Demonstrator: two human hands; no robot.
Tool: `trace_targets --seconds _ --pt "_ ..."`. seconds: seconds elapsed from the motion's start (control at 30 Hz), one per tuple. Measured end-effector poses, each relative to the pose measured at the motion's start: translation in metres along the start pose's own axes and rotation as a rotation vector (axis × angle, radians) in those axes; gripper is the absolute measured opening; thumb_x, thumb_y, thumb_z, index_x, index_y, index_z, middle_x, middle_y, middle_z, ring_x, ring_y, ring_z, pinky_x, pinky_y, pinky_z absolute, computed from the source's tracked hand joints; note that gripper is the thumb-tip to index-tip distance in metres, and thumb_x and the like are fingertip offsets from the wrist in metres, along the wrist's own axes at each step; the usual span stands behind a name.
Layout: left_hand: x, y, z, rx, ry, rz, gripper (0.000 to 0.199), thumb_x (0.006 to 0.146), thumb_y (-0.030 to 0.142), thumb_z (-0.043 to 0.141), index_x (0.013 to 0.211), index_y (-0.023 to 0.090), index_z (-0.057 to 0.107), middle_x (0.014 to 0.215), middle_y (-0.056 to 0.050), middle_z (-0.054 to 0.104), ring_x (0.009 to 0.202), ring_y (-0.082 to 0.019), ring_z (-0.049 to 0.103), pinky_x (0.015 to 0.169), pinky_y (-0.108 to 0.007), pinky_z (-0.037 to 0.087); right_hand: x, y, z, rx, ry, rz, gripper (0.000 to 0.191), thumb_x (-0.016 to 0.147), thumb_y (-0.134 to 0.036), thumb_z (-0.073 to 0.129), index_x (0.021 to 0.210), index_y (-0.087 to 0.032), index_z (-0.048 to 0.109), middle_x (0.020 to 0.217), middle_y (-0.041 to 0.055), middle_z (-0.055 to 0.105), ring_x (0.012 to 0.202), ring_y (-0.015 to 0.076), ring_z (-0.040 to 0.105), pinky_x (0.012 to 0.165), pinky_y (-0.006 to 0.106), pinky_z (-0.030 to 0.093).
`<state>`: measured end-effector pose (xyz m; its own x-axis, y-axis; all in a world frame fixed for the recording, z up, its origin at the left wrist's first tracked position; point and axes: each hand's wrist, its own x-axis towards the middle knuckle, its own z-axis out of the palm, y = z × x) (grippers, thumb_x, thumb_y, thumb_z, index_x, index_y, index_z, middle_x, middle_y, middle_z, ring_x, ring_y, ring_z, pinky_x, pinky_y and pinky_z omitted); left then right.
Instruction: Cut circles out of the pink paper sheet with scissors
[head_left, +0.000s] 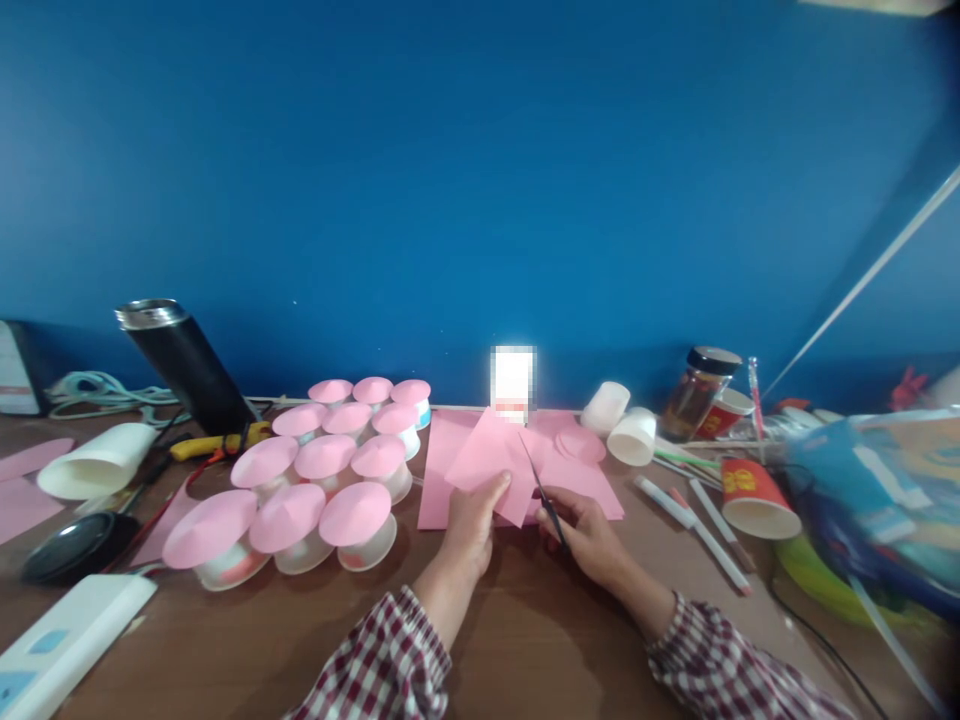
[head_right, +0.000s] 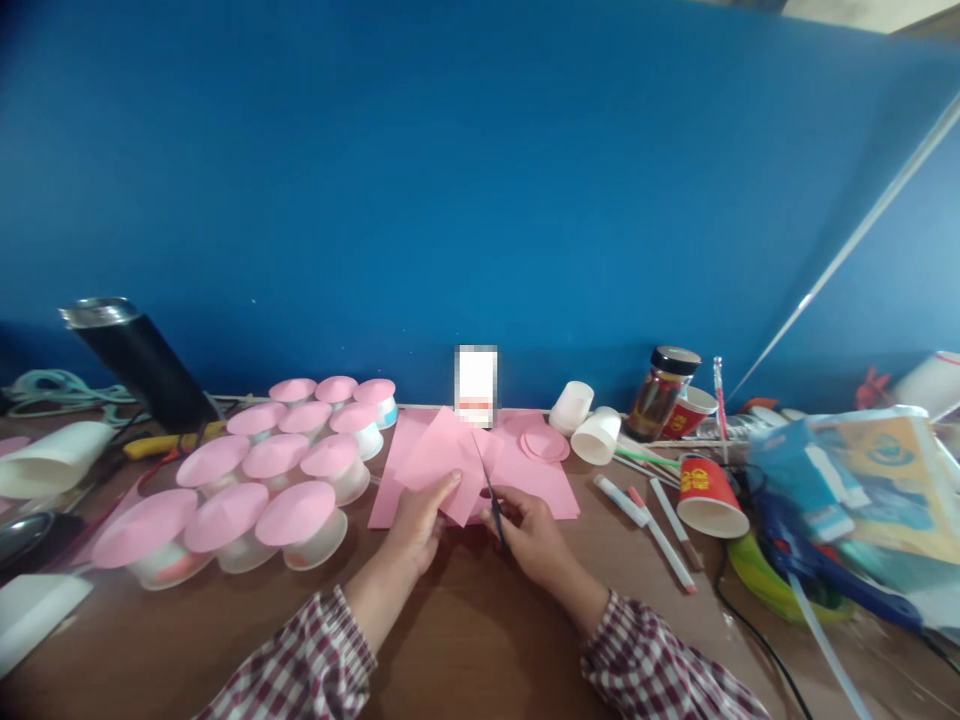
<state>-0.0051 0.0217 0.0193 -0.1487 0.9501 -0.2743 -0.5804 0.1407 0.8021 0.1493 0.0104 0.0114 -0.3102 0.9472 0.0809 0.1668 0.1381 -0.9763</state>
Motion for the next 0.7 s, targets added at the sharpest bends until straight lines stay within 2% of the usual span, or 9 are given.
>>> trace_targets --seconds 0.23,0.7 --pt "0.0004 -0.0011 -0.0002 -0.011 -0.003 -0.002 0.036 0.057 0.028 0.080 0.081 0.006 0.067 0.078 -0.012 0.070 0.074 -0.024 0.065 0.062 -0.032 0.051 -0.0004 0.0008 -0.0012 -0.049 0.015 0.009 0.037 0.085 -0.041 0.057 0.105 -0.011 0.061 0.059 -0.0020 0.051 0.049 0.0099 0.047 0.046 0.022 0.038" --pt "0.0013 -0.0012 -0.0012 0.000 0.009 -0.009 0.031 0.057 0.027 0.080 0.076 0.007 0.065 0.071 -0.008 0.067 0.067 -0.019 0.063 0.061 -0.030 0.049 0.0009 -0.0014 -0.0031 -0.069 0.020 0.051 0.042 0.084 -0.041 0.059 0.111 -0.009 0.060 0.058 -0.0020 0.053 0.048 0.0107 0.048 0.046 0.022 0.038"
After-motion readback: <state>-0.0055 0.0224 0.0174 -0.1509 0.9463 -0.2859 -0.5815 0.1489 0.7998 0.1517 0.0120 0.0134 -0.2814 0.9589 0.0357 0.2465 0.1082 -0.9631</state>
